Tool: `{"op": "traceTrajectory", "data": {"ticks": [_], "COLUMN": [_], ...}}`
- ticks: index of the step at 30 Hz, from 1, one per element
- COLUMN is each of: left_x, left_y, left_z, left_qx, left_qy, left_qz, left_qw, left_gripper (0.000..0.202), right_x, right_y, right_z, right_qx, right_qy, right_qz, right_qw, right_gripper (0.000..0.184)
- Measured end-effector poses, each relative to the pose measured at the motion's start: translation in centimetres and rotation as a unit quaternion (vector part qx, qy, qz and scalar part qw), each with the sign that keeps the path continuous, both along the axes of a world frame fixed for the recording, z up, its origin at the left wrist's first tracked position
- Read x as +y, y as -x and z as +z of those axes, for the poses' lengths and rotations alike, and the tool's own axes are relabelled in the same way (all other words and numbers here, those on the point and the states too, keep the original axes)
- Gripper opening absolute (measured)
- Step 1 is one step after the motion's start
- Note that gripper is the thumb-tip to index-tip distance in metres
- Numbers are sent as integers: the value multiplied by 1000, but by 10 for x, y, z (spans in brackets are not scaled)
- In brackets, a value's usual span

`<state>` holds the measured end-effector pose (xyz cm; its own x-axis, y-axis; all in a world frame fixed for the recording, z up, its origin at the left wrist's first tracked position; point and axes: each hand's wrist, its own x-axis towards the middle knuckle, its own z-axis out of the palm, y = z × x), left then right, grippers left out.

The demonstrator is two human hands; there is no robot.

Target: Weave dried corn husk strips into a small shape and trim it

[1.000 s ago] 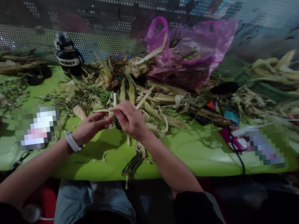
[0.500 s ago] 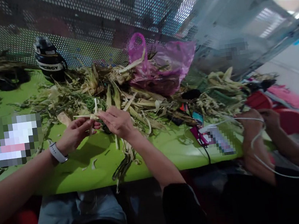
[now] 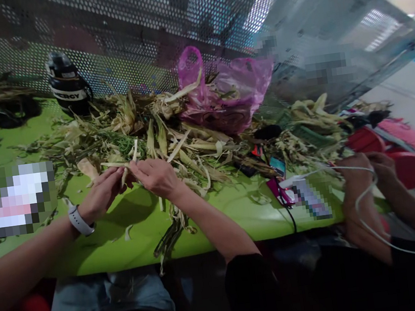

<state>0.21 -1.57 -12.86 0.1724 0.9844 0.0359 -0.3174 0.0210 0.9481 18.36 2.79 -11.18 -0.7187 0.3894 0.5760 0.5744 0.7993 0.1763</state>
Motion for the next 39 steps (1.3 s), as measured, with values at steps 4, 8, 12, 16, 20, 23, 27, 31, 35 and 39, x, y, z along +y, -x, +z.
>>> {"op": "traceTrajectory", "data": {"ticks": [4, 8, 12, 16, 20, 23, 27, 31, 35, 39], "left_x": [-2, -3, -4, -4, -3, -3, -1, 4, 6, 8], "left_y": [-3, -6, -7, -8, -7, -3, 3, 11, 18, 24], "left_z": [0, 4, 8, 8, 7, 7, 9, 11, 17, 22], "left_qx": [-10, -9, -17, -16, 4, 20, 34, 132, 246, 282], "left_qy": [10, 39, 36, 12, 11, 22, 31, 2, -62, -68], "left_qz": [21, 29, 34, 28, 29, 19, -19, -53, -58, -88], "left_qw": [1000, 999, 999, 999, 1000, 999, 999, 990, 966, 953], "left_gripper": [27, 29, 26, 29, 31, 28, 29, 37, 34, 36], "right_x": [-4, -7, -9, -11, -11, -11, -9, -7, -9, -14], "right_y": [1, 3, 3, 2, 3, 3, -2, -9, -11, -8], "right_z": [-2, -5, -8, -6, -5, -6, -3, 2, 5, 5], "right_qx": [-53, -52, -67, -73, -45, -16, 84, 161, 76, 22], "right_qy": [-118, -180, -129, -101, -165, -165, -101, -68, -82, -152], "right_qz": [-17, -26, -40, -47, -40, -30, -23, -24, 1, 42], "right_qw": [991, 982, 989, 991, 985, 986, 991, 984, 994, 987], "right_gripper": [26, 25, 28, 29, 25, 24, 24, 25, 25, 26]}}
